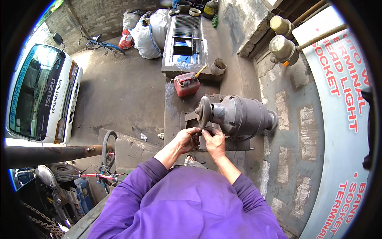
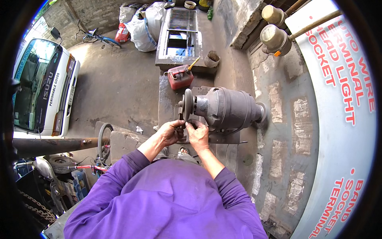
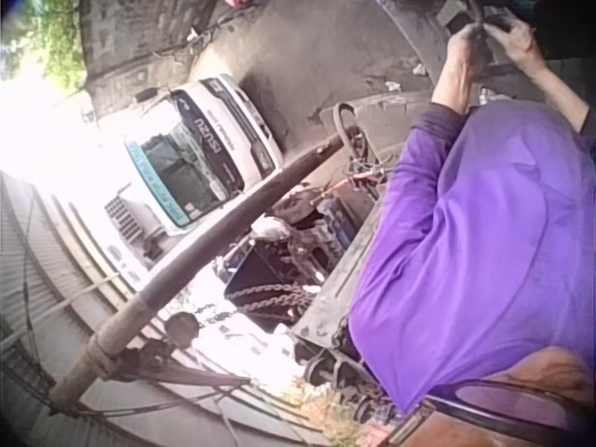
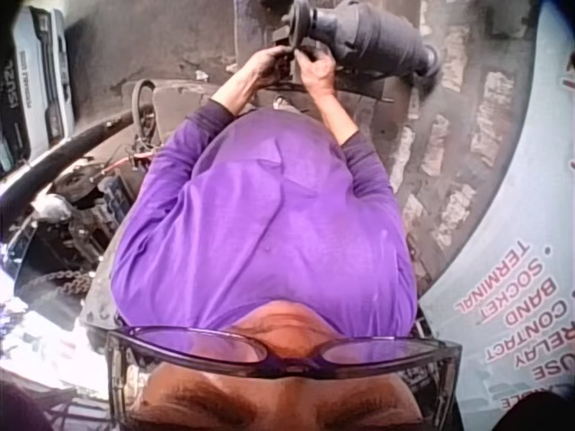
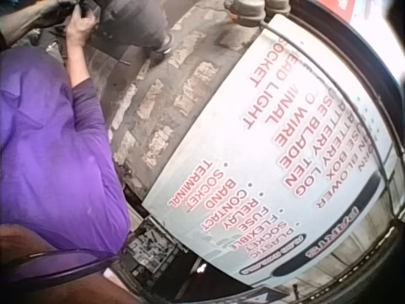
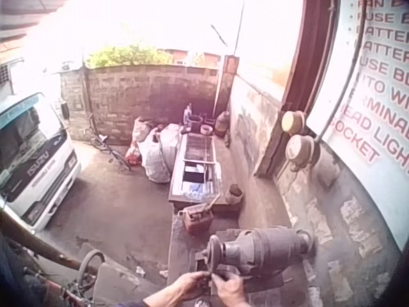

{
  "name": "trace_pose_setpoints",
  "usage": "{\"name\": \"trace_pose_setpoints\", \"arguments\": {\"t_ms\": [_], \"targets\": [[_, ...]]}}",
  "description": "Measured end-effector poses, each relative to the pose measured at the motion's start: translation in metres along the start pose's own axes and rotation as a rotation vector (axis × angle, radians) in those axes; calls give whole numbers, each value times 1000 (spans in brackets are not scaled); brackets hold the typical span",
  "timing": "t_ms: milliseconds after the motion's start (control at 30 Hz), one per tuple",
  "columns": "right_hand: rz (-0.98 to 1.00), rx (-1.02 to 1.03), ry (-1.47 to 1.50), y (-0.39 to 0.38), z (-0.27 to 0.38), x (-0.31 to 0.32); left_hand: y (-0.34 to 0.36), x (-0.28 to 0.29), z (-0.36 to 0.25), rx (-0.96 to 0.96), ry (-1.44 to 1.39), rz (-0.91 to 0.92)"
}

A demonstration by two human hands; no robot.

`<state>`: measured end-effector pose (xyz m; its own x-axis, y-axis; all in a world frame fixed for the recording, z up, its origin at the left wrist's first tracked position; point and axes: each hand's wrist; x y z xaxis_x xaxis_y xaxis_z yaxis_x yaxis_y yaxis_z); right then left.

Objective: The person grinds a small metal part on a bench grinder, then moves to a workbench to assemble a mechanical component. They insert small metal pieces into a housing and use a T-handle wrench to tighten bolts on the assembly.

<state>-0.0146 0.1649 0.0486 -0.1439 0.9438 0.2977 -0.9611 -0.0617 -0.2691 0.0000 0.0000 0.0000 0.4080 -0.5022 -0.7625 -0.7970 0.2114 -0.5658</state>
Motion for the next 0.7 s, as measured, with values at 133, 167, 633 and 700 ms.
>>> {"name": "trace_pose_setpoints", "arguments": {"t_ms": [133,167,633,700], "targets": [[91,-56,-140,-11,16,27,-14,-17,3,-190,322,57],[108,-80,-138,-12,18,28,-16,-18,1,-204,405,65],[-16,-25,-43,0,7,3,-5,-20,-1,52,23,-51],[-20,-18,-28,1,8,1,-5,-21,-3,60,18,-86]]}}
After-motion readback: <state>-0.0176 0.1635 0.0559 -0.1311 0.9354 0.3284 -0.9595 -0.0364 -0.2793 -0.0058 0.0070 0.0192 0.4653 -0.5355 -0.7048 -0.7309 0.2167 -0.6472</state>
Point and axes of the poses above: each hand's wrist, its own y-axis towards the middle knuckle, its own x-axis out of the back of the hand, z = x × y, and after that the axes turned 11 degrees about -x, right-handed
